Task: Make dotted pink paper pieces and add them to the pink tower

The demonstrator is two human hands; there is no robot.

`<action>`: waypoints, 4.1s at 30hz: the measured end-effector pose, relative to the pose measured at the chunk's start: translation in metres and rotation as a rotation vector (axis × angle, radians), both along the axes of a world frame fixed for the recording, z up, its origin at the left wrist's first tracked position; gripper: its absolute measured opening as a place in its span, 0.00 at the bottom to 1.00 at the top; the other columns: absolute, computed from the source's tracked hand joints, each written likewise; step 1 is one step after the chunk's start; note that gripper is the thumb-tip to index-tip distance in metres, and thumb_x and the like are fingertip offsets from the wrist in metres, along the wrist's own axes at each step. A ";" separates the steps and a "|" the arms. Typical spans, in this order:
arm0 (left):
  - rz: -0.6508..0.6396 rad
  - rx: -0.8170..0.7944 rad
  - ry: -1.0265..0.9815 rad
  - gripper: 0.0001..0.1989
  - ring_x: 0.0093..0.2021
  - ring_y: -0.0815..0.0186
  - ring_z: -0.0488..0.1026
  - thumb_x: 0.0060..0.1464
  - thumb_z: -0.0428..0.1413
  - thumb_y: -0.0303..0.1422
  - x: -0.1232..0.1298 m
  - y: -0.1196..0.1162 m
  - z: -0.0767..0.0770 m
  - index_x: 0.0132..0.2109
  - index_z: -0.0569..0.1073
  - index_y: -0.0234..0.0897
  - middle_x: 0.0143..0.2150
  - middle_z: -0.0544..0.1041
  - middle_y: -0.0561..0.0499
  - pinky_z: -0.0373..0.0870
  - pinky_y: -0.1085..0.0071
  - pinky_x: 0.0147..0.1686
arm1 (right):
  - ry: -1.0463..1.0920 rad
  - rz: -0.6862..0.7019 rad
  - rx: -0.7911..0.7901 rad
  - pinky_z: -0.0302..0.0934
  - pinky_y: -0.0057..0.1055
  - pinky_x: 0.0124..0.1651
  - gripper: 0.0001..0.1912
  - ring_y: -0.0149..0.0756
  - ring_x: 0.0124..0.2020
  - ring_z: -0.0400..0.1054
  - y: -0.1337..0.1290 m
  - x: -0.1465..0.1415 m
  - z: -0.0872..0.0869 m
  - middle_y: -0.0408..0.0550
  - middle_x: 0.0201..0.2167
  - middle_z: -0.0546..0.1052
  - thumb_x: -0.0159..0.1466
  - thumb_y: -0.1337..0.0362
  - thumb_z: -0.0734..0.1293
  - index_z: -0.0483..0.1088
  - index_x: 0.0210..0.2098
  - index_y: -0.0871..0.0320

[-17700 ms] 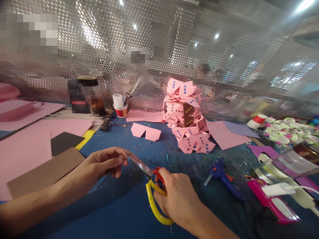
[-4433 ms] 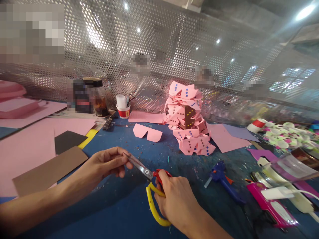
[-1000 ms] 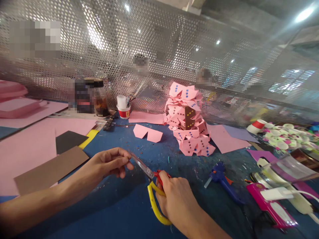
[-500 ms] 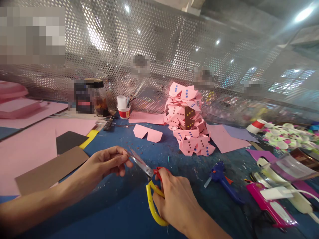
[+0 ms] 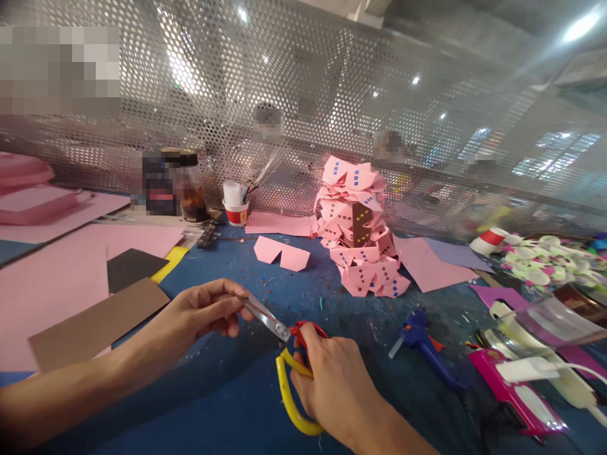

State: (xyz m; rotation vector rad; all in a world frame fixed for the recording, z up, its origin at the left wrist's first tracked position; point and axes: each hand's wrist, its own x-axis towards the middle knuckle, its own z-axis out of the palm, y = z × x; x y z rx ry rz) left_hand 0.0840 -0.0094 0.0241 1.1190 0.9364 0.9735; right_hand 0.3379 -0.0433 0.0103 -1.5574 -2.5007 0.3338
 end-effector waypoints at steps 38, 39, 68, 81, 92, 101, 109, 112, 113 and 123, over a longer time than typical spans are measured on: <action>-0.015 -0.015 0.024 0.13 0.30 0.69 0.72 0.60 0.59 0.41 0.002 -0.001 0.002 0.41 0.71 0.35 0.38 0.81 0.47 0.69 0.70 0.34 | -0.090 -0.023 0.033 0.45 0.32 0.26 0.07 0.38 0.23 0.76 0.002 -0.003 0.000 0.44 0.24 0.81 0.64 0.67 0.62 0.68 0.41 0.57; -0.015 -0.015 0.024 0.13 0.30 0.69 0.72 0.60 0.59 0.41 0.002 -0.001 0.003 0.41 0.71 0.35 0.38 0.81 0.47 0.68 0.70 0.34 | -0.090 -0.019 0.037 0.45 0.32 0.26 0.07 0.38 0.23 0.76 0.001 -0.003 0.000 0.44 0.24 0.81 0.64 0.67 0.61 0.68 0.41 0.57; 0.027 -0.021 0.095 0.14 0.27 0.71 0.68 0.56 0.61 0.43 0.000 -0.002 0.007 0.38 0.72 0.36 0.40 0.79 0.48 0.63 0.72 0.30 | 0.027 -0.014 -0.001 0.46 0.30 0.27 0.08 0.34 0.25 0.71 -0.001 -0.002 0.011 0.41 0.26 0.76 0.63 0.66 0.62 0.64 0.42 0.55; 0.101 -0.069 -0.002 0.12 0.29 0.71 0.68 0.52 0.66 0.38 -0.001 0.001 0.001 0.39 0.78 0.35 0.32 0.75 0.52 0.64 0.76 0.31 | -0.015 -0.016 0.010 0.46 0.32 0.30 0.10 0.38 0.28 0.73 0.000 -0.001 0.005 0.40 0.27 0.77 0.62 0.66 0.63 0.65 0.44 0.54; 0.091 -0.103 -0.034 0.11 0.28 0.72 0.70 0.52 0.66 0.38 0.000 0.001 0.002 0.38 0.78 0.35 0.31 0.76 0.52 0.67 0.76 0.31 | -0.014 -0.004 0.020 0.48 0.31 0.29 0.13 0.37 0.26 0.75 0.000 0.001 -0.001 0.40 0.25 0.78 0.62 0.67 0.63 0.65 0.47 0.55; 0.076 -0.096 -0.030 0.11 0.28 0.74 0.69 0.53 0.66 0.38 0.000 0.002 -0.001 0.37 0.77 0.35 0.30 0.76 0.54 0.66 0.78 0.30 | -0.034 -0.028 0.001 0.46 0.31 0.28 0.10 0.38 0.25 0.75 0.000 -0.002 0.002 0.42 0.25 0.79 0.62 0.67 0.63 0.67 0.44 0.56; 0.076 -0.099 -0.021 0.12 0.28 0.74 0.69 0.53 0.66 0.39 0.000 0.000 0.000 0.38 0.76 0.35 0.30 0.75 0.53 0.66 0.77 0.31 | -0.045 -0.034 0.034 0.45 0.32 0.27 0.10 0.38 0.24 0.75 0.001 -0.003 -0.001 0.42 0.24 0.80 0.62 0.67 0.63 0.68 0.44 0.56; 0.082 -0.106 -0.016 0.12 0.28 0.74 0.69 0.52 0.66 0.39 0.000 0.001 -0.001 0.36 0.76 0.34 0.31 0.75 0.53 0.65 0.77 0.30 | -0.048 -0.033 0.036 0.44 0.32 0.27 0.09 0.38 0.23 0.75 0.001 -0.003 -0.002 0.43 0.24 0.80 0.63 0.67 0.63 0.68 0.43 0.56; 0.082 -0.107 -0.020 0.12 0.28 0.74 0.69 0.52 0.67 0.38 0.000 0.001 -0.001 0.36 0.76 0.34 0.32 0.75 0.53 0.66 0.77 0.31 | -0.048 -0.033 0.035 0.44 0.32 0.27 0.09 0.38 0.23 0.75 0.001 -0.002 -0.002 0.43 0.24 0.80 0.62 0.67 0.63 0.68 0.43 0.56; 0.062 -0.078 0.025 0.13 0.30 0.72 0.70 0.56 0.63 0.42 -0.002 0.002 -0.003 0.37 0.74 0.36 0.33 0.75 0.53 0.67 0.75 0.33 | -0.032 -0.043 0.050 0.43 0.31 0.25 0.03 0.38 0.22 0.75 0.003 -0.002 -0.004 0.43 0.22 0.79 0.64 0.66 0.62 0.67 0.37 0.56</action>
